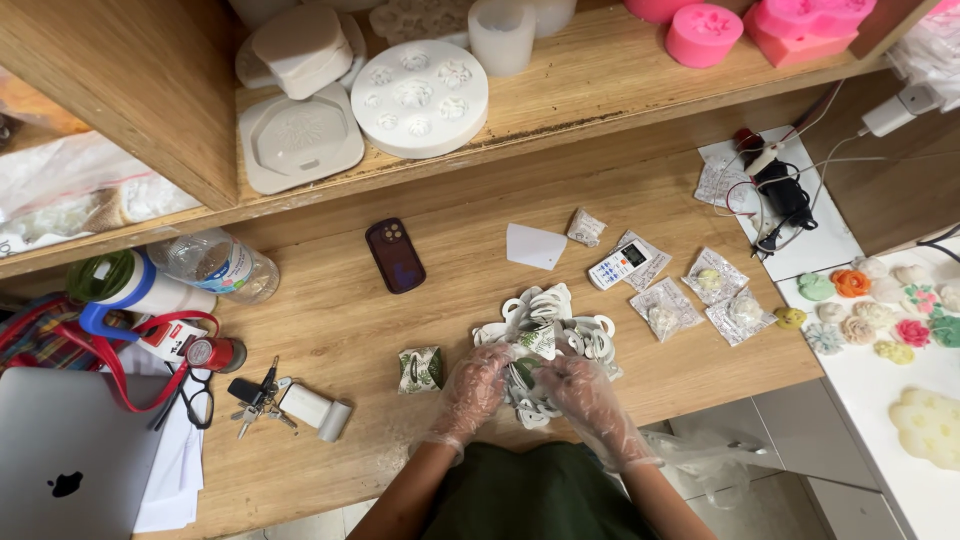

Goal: Folding decorative paper boxes and placing wrapped wax products inside for final packaging.

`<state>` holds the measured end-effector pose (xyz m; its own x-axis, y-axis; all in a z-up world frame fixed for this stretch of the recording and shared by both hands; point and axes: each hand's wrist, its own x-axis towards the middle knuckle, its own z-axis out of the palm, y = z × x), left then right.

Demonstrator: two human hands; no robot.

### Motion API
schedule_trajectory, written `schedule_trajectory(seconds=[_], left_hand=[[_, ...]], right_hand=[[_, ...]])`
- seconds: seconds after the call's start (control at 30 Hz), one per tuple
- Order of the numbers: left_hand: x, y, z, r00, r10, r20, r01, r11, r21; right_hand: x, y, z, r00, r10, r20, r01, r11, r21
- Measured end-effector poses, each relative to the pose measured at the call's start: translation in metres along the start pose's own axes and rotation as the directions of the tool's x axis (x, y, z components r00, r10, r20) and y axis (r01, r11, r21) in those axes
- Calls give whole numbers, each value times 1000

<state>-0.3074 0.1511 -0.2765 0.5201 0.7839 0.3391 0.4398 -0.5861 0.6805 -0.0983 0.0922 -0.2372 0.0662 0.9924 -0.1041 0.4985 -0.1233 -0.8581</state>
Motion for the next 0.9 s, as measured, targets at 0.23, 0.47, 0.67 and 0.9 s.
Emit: schedule_trajectory(seconds=[0.23, 0.47, 0.67, 0.9], left_hand=[[8, 2, -3, 989, -122, 83, 113, 988, 106], [17, 13, -8, 997, -50, 50, 44, 993, 106], [28, 41, -19, 949, -270, 163, 276, 961, -15], [18, 56, -27, 958, -152, -244, 87, 962, -259]], right_hand=[[7, -13, 20, 864, 494, 97, -212, 183, 960], [-28, -43, -44, 832, 487, -264, -68, 563, 824], [-57, -60, -83, 854, 498, -152, -26, 332, 943], [-105, -83, -84, 746, 560, -359, -165, 679, 716]])
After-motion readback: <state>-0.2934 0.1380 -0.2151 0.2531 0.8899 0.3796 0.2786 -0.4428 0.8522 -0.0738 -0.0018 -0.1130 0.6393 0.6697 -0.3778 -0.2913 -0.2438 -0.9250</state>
